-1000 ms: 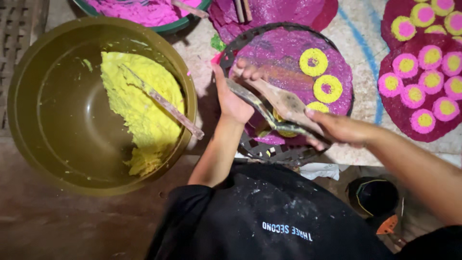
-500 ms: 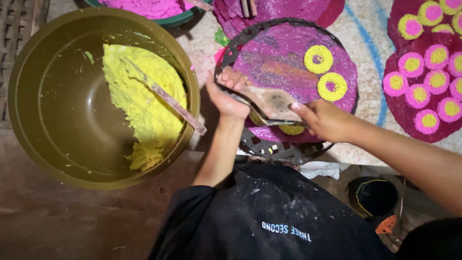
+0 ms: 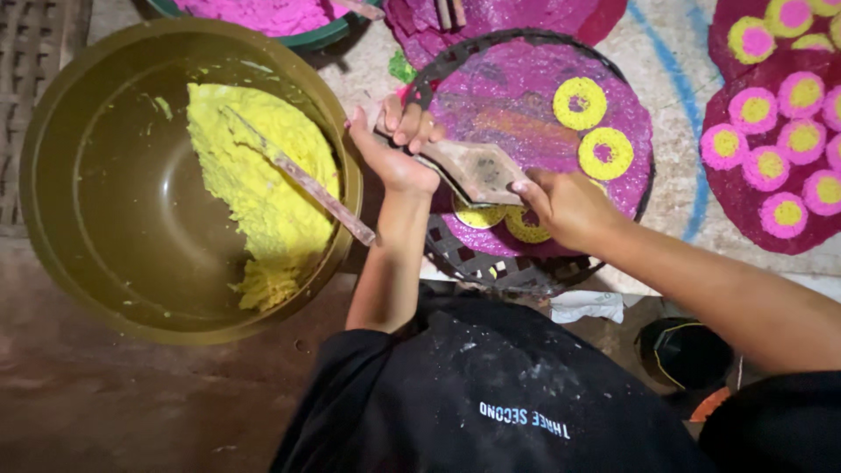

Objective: The person uses a wooden press to form pink dough into circular shapes on a tray, then scoops yellow dough into the center of each pink circle. The finished items are arranged on a tray.

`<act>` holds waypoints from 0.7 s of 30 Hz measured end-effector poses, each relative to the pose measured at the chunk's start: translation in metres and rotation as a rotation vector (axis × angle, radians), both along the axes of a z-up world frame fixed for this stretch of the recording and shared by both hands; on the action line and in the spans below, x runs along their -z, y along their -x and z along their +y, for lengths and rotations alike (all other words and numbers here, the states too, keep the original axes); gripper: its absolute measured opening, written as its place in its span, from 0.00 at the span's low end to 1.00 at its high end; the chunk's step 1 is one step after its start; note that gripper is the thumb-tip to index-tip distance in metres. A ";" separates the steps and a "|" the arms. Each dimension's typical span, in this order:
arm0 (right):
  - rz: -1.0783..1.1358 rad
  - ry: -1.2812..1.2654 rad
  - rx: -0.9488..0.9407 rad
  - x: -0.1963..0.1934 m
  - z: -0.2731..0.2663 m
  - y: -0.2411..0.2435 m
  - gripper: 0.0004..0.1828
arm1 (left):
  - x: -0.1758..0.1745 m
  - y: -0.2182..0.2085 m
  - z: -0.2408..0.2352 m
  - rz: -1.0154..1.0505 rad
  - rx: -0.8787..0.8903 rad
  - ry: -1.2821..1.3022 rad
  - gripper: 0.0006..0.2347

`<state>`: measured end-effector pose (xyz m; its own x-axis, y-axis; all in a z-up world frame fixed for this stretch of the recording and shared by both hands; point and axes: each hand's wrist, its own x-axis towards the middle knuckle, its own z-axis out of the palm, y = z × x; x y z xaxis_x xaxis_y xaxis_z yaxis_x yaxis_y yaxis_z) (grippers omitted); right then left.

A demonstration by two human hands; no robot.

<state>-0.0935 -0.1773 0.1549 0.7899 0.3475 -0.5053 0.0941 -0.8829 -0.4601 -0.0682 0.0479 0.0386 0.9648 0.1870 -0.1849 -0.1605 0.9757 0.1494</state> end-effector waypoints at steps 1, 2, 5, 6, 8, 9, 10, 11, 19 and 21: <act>-0.018 -0.043 -0.016 0.003 -0.001 0.003 0.27 | 0.001 0.004 0.000 0.010 -0.002 -0.008 0.19; -0.037 -0.086 -0.032 0.005 -0.002 0.004 0.27 | 0.003 0.008 -0.002 0.019 -0.004 -0.017 0.20; 0.101 0.037 -0.017 0.008 -0.016 0.003 0.31 | 0.012 0.016 -0.021 0.039 -0.004 0.020 0.17; 0.105 0.107 -0.033 0.008 -0.024 0.000 0.31 | 0.016 0.018 -0.030 0.002 0.002 0.073 0.17; 0.102 0.249 -0.059 0.004 -0.044 -0.010 0.32 | 0.020 0.015 -0.043 -0.080 0.020 0.180 0.18; 0.060 0.181 -0.040 0.003 -0.057 -0.011 0.32 | 0.022 0.016 -0.046 0.009 0.098 0.110 0.18; 0.019 0.114 -0.021 0.000 -0.072 -0.012 0.32 | 0.022 0.019 -0.047 0.097 0.175 0.040 0.21; -0.030 0.047 -0.007 -0.002 -0.086 -0.015 0.32 | 0.021 0.018 -0.044 0.180 0.246 -0.032 0.26; -0.155 -0.480 0.470 0.045 -0.147 0.049 0.45 | 0.000 0.077 -0.019 -0.257 0.468 -2.087 0.51; -0.121 -0.659 0.597 0.059 -0.146 0.070 0.45 | -0.004 0.080 -0.021 -0.266 0.473 -2.149 0.50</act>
<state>-0.1639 -0.3236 0.0956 0.9668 0.0520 -0.2501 -0.2154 -0.3605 -0.9075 -0.1477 0.0265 0.0423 0.9482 -0.3168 0.0229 -0.2244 -0.6169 0.7544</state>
